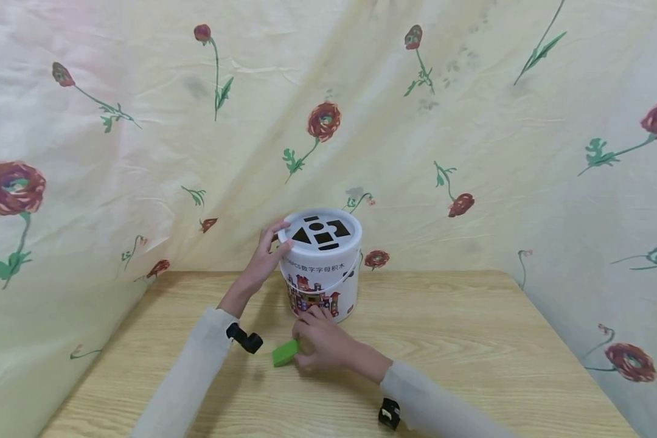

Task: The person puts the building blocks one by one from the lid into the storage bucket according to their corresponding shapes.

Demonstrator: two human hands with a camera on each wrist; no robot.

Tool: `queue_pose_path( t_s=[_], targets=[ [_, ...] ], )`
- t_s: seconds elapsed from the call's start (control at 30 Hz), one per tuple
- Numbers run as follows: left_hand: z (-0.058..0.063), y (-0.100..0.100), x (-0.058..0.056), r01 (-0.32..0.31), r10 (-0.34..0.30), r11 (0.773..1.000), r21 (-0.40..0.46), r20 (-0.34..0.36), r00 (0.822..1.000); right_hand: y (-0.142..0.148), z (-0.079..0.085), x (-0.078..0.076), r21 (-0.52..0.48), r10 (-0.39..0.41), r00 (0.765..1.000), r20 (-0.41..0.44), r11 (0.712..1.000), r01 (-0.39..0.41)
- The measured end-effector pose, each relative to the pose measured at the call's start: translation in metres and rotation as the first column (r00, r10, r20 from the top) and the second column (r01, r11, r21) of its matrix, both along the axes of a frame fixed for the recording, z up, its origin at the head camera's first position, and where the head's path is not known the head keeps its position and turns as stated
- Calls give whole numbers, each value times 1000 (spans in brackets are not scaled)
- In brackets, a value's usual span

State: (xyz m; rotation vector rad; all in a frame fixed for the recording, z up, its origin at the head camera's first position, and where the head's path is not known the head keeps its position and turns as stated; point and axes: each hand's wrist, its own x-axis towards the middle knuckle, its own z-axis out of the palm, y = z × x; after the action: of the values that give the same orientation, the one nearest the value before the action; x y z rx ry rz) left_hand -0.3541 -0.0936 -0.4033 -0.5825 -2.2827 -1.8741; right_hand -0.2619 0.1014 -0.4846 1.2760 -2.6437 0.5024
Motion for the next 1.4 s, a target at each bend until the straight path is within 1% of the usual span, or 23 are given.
queue_pose_path(
  t_s=[0.17, 0.3, 0.4, 0.47, 0.73, 0.9, 0.97, 1.07, 1.23, 1.4],
  targets=[
    [0, -1, 0, -2, 2, 1000, -1, 0, 1000, 5, 6, 1, -20, -8, 1000, -22, 1000, 8],
    [1, 0, 0, -1, 1, 1000, -3, 5, 1000, 9, 11, 1, -68, 4, 994, -110, 998, -11],
    [1, 0, 1, -6, 6, 1000, -6, 8, 1000, 13, 14, 0, -108, 9, 982, -190, 994, -30],
    [1, 0, 1, -11, 11, 1000, -9, 12, 1000, 16, 16, 0, -136, 13, 975, -221, 990, -44],
    [0, 0, 0, -12, 12, 1000, -12, 16, 1000, 23, 26, -2, -202, -7, 967, -257, 978, -47],
    [1, -1, 0, 11, -11, 1000, -3, 20, 1000, 24, 36, 0, -234, -23, 954, -300, 971, -50],
    [1, -1, 0, 17, -17, 1000, -2, 19, 1000, 25, 42, 1, -248, -24, 950, -313, 967, -57],
    [0, -1, 0, 7, -7, 1000, -1, 12, 1000, 27, 52, 2, -272, -27, 943, -332, 960, -69],
    [0, 0, 0, 5, -5, 1000, 4, 3, 1000, 32, 74, 2, -311, -30, 924, -381, 945, -97],
    [-1, 0, -1, 7, -7, 1000, 14, 3, 1000, 38, 105, 3, -336, -48, 929, -366, 938, -84]
  ],
)
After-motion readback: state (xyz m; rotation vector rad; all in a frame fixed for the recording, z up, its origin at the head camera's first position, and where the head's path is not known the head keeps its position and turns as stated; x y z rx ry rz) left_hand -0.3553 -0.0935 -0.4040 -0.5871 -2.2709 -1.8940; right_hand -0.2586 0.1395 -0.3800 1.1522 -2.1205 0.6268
